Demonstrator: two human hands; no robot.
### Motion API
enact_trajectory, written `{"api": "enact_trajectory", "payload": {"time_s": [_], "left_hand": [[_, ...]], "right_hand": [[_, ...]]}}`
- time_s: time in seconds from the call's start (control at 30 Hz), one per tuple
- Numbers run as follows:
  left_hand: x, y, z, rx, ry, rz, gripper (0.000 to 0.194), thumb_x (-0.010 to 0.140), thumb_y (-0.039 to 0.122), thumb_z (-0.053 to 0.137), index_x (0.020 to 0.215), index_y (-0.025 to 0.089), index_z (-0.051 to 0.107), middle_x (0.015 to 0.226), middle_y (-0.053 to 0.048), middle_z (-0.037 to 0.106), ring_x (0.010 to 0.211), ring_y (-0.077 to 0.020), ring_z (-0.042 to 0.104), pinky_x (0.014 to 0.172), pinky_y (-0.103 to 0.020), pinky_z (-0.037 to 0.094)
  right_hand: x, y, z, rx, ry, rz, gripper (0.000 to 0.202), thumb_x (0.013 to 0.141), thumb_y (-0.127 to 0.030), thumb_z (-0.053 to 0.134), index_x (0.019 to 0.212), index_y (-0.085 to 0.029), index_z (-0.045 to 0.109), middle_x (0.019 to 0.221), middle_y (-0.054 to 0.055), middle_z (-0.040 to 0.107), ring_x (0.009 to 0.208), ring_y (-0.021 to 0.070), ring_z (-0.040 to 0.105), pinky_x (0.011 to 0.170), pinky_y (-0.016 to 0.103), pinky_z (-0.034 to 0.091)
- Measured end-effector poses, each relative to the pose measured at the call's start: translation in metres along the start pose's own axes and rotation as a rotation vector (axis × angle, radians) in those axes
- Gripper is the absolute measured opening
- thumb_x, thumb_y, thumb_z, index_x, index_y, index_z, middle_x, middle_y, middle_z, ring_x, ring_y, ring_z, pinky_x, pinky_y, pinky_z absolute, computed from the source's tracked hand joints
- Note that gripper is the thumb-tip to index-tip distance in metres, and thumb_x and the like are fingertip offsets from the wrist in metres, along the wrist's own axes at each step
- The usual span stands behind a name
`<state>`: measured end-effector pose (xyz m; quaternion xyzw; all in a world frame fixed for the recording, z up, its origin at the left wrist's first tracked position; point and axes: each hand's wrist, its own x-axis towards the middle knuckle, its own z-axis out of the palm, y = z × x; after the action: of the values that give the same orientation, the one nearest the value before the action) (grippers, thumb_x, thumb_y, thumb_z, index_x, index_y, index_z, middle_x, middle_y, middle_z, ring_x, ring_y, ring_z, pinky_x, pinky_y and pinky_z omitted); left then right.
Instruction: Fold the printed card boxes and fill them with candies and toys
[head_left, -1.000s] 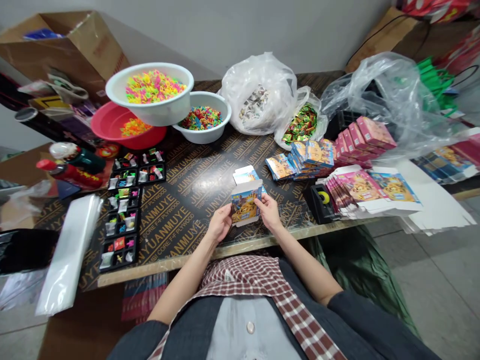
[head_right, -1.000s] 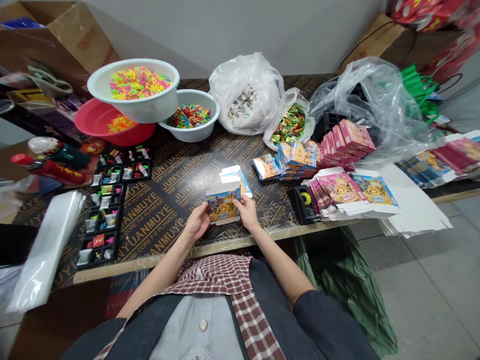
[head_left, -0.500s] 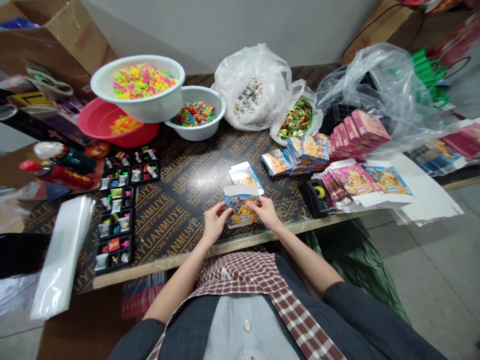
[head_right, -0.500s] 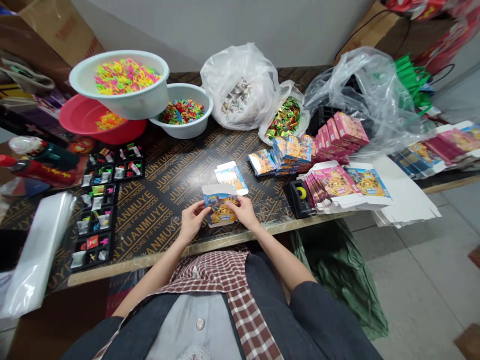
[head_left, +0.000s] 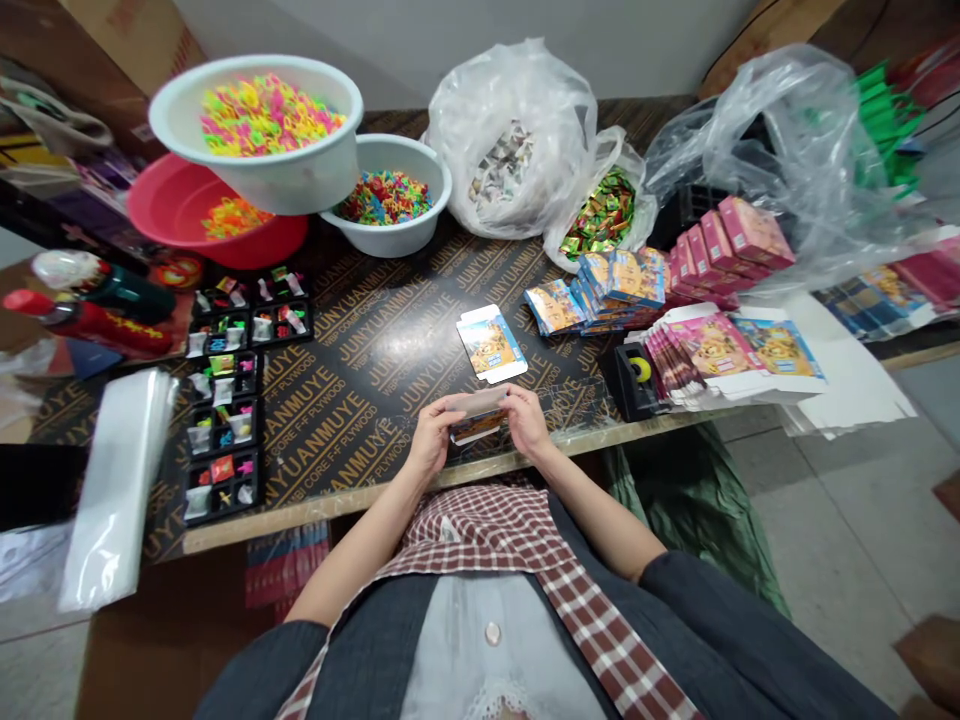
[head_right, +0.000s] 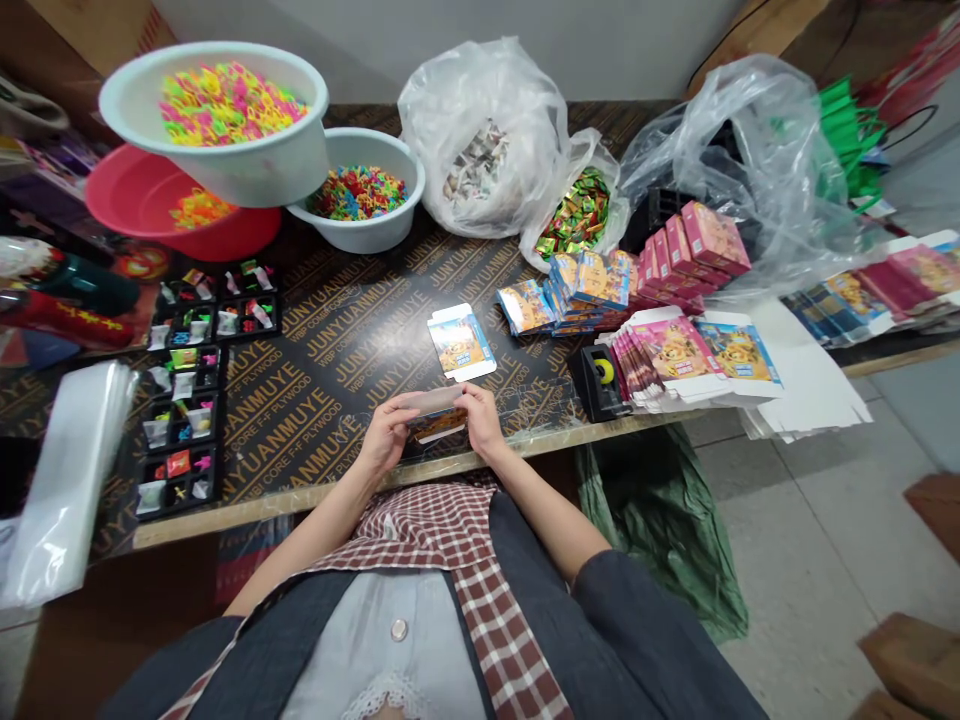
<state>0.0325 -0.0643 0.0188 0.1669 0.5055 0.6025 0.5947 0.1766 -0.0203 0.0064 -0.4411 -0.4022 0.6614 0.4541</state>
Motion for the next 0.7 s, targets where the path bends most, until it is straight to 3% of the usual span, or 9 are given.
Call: {"api": "enact_trajectory", "payload": {"time_s": [0.1,0.23,0.37,0.53,0.63,0.7], "left_hand": [[-0.001,-0.005,0.004,0.034,0.046,0.081,0.021,0.048,0.015,0.067,0.067,0.02,0.075,0.072,-0.001,0.075,0.073,-0.0163,0.066,0.074,-0.026,0.05],[-0.003,-0.014,0.011,0.01,0.116,0.266,0.011,0.059,0.02,0.061,0.061,0.021,0.072,0.069,-0.002,0.074,0.074,-0.0186,0.068,0.08,-0.032,0.052],[-0.006,-0.016,0.008,0.137,0.044,0.327,0.014,0.07,0.033,0.068,0.069,0.02,0.074,0.079,-0.005,0.077,0.083,-0.0222,0.07,0.085,-0.037,0.054],[-0.002,-0.012,0.0,0.247,-0.032,0.313,0.03,0.07,0.043,0.077,0.088,0.019,0.071,0.089,-0.007,0.078,0.084,-0.0214,0.072,0.082,-0.035,0.056],[0.001,-0.011,-0.005,0.306,-0.082,0.354,0.028,0.074,0.045,0.076,0.083,0.019,0.069,0.09,-0.009,0.078,0.087,-0.0226,0.074,0.087,-0.04,0.057],[0.002,-0.013,-0.011,0.423,-0.119,0.479,0.023,0.079,0.043,0.073,0.078,0.019,0.07,0.09,-0.008,0.078,0.092,-0.0231,0.074,0.099,-0.046,0.053]], "right_hand": [[-0.004,-0.001,0.005,0.011,0.016,-0.066,0.008,0.066,-0.025,0.062,0.071,-0.022,0.067,0.083,0.002,0.077,0.089,0.0241,0.07,0.093,0.04,0.05],[-0.008,0.007,0.012,-0.031,0.105,-0.227,0.015,0.077,-0.039,0.061,0.075,-0.024,0.063,0.089,0.005,0.078,0.097,0.0257,0.071,0.097,0.044,0.05],[-0.008,0.011,0.006,-0.161,0.124,-0.295,0.025,0.08,-0.049,0.067,0.078,-0.025,0.061,0.095,0.007,0.077,0.097,0.0262,0.071,0.094,0.043,0.053],[-0.006,0.0,-0.009,-0.294,0.049,-0.308,0.022,0.081,-0.045,0.071,0.087,-0.024,0.07,0.094,0.006,0.076,0.09,0.0236,0.071,0.089,0.04,0.055],[-0.004,-0.006,-0.015,-0.335,0.006,-0.305,0.017,0.082,-0.041,0.071,0.082,-0.024,0.073,0.091,0.006,0.077,0.089,0.0241,0.072,0.087,0.04,0.056],[-0.002,-0.009,-0.02,-0.35,-0.03,-0.305,0.016,0.081,-0.04,0.071,0.08,-0.024,0.073,0.091,0.006,0.077,0.09,0.0247,0.073,0.087,0.041,0.056]]}}
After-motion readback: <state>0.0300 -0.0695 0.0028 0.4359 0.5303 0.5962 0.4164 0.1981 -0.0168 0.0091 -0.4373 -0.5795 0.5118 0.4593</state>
